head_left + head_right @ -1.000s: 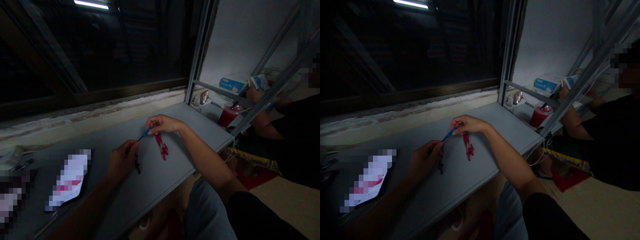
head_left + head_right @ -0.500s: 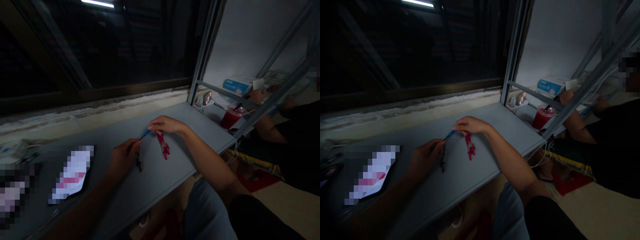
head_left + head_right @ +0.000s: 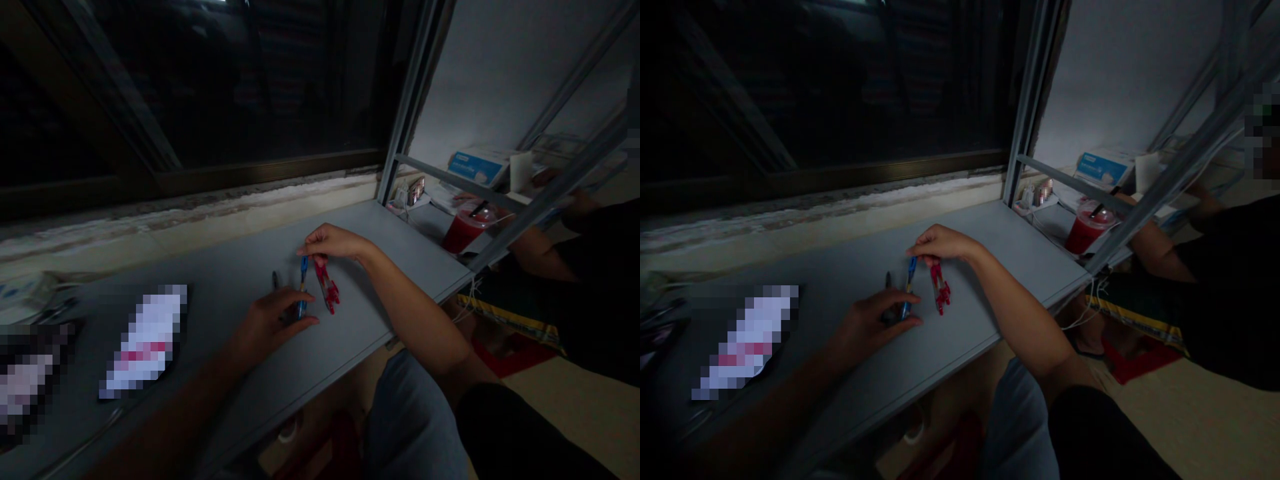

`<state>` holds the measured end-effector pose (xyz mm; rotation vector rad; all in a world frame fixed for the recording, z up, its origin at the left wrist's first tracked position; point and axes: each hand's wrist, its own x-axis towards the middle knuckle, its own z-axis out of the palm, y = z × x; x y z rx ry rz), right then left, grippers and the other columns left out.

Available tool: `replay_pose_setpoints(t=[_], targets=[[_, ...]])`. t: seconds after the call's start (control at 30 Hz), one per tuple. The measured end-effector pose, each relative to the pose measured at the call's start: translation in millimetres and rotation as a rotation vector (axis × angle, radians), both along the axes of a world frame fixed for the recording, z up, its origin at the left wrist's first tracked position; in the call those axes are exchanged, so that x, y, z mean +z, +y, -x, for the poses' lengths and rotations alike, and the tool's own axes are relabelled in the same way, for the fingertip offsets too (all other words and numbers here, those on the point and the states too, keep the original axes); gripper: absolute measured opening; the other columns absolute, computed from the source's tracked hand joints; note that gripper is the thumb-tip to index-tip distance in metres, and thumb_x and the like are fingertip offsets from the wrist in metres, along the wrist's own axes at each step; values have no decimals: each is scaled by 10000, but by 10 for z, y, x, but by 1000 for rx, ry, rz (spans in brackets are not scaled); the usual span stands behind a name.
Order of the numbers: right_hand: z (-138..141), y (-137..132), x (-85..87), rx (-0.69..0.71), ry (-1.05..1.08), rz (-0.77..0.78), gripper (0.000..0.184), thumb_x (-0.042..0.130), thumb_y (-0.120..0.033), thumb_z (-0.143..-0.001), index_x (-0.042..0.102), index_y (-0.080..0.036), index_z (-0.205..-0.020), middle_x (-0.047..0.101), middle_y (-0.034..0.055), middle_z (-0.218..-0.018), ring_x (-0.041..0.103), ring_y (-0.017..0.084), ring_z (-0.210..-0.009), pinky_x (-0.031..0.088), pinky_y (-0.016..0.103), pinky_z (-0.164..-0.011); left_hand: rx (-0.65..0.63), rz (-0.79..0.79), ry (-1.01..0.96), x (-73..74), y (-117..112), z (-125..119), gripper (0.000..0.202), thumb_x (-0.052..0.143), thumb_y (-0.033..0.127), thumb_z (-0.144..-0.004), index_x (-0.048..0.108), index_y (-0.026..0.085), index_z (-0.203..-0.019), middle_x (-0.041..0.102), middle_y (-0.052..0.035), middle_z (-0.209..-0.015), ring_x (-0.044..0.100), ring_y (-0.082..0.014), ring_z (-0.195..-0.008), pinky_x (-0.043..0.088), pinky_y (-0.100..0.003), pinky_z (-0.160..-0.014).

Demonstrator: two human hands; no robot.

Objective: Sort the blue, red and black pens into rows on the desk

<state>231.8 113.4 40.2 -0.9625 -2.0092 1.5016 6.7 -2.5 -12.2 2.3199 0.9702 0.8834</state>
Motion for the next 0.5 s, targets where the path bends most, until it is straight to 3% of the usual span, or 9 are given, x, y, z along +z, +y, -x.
replay_pose_setpoints(t=[0.13,0.3,0.5], targets=[[-6,-9,-13,74,-52,36,426,823,-429,-852,612,-142,-619,638,-18,-519,536,60,-471,442,192,-518,-14,58,-12,-1,-6,-5,359,790,592,-866,764,249,-968,737,3,-856,672,-145,-689,564,-275,-715],[-12,-21,-3,93,-49,54,451,847,-496,-820,644,-131,-650,653,-14,-529,561,71,-478,470,199,-522,-20,46,0,3,-26,-26,346,776,571,-889,769,243,-1002,727,0,-854,663,-141,-688,566,-268,-699],[-3,-25,-7,124,-61,82,422,818,-472,-867,666,-126,-680,654,-20,-535,552,63,-469,478,205,-545,3,-22,-6,-33,-1,-11,336,755,555,-911,766,249,-1049,749,-23,-941,693,-155,-749,583,-281,-727]])
